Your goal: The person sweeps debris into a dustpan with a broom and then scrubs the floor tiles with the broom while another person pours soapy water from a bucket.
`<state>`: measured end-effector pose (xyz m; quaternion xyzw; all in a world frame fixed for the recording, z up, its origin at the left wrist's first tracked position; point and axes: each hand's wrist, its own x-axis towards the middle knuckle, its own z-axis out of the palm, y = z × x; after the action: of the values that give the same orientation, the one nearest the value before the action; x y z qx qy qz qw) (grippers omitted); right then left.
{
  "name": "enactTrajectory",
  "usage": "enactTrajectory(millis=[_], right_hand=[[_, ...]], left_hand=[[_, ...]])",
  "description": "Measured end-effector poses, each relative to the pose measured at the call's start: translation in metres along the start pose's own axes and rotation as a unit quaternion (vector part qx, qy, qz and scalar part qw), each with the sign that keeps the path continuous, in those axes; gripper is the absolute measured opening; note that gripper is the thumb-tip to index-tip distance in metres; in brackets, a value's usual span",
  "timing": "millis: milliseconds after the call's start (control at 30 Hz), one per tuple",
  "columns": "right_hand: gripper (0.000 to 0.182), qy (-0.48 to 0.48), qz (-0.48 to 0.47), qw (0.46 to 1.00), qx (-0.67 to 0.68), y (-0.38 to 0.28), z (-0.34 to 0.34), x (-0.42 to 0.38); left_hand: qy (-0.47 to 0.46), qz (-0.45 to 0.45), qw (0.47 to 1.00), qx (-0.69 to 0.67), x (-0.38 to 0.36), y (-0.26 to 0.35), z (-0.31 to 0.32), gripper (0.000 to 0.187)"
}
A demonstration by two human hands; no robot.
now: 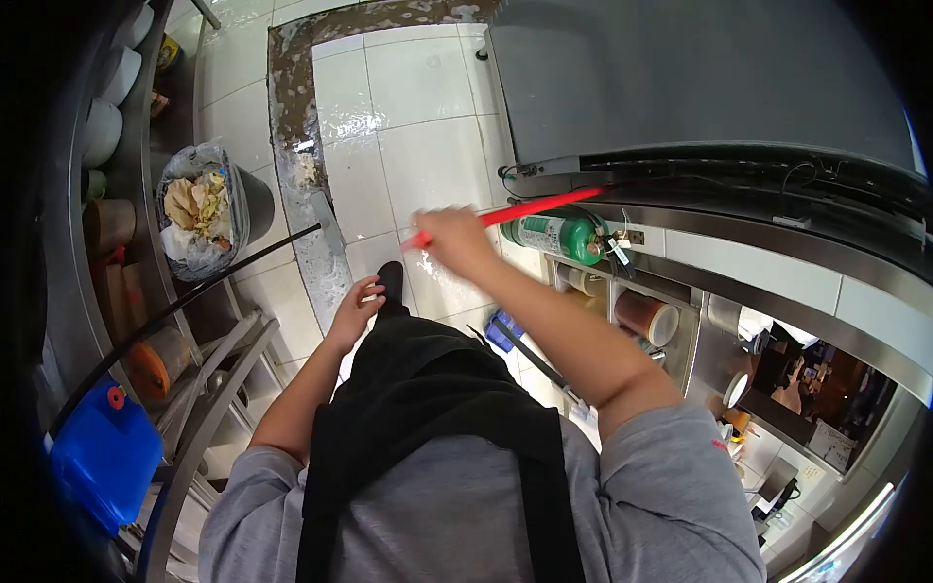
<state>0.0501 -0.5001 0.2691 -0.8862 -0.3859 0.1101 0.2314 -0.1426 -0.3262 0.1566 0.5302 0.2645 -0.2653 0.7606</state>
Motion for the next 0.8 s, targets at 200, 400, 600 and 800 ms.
enactTrajectory(millis=[200,400,600,800], right_hand=[[0.020,-0.068,0.016,0.997,0.040,-0.049,0.005,0.010],[0.032,0.049,0.147,0.987,-0.046,0.162,-0.012,-0.037],[0.032,0.022,0.043,0.999,-0.022,0.007,-0.009,-0.037],[0.030,0.057,-0.066,0.993,0.076,-0.119,-0.060,0.007]], left_hand=[[0.087,0.037,0.995,-0.014,0.012,0.010,-0.016,0.046],[0.134,0.015,0.991,0.001,-0.008,-0.020,-0.068,0.043],[0.200,-0.075,0.976,0.046,-0.012,-0.065,-0.102,0.043],[0.163,0.020,0.985,0.052,0.026,-0.053,-0.080,0.039]])
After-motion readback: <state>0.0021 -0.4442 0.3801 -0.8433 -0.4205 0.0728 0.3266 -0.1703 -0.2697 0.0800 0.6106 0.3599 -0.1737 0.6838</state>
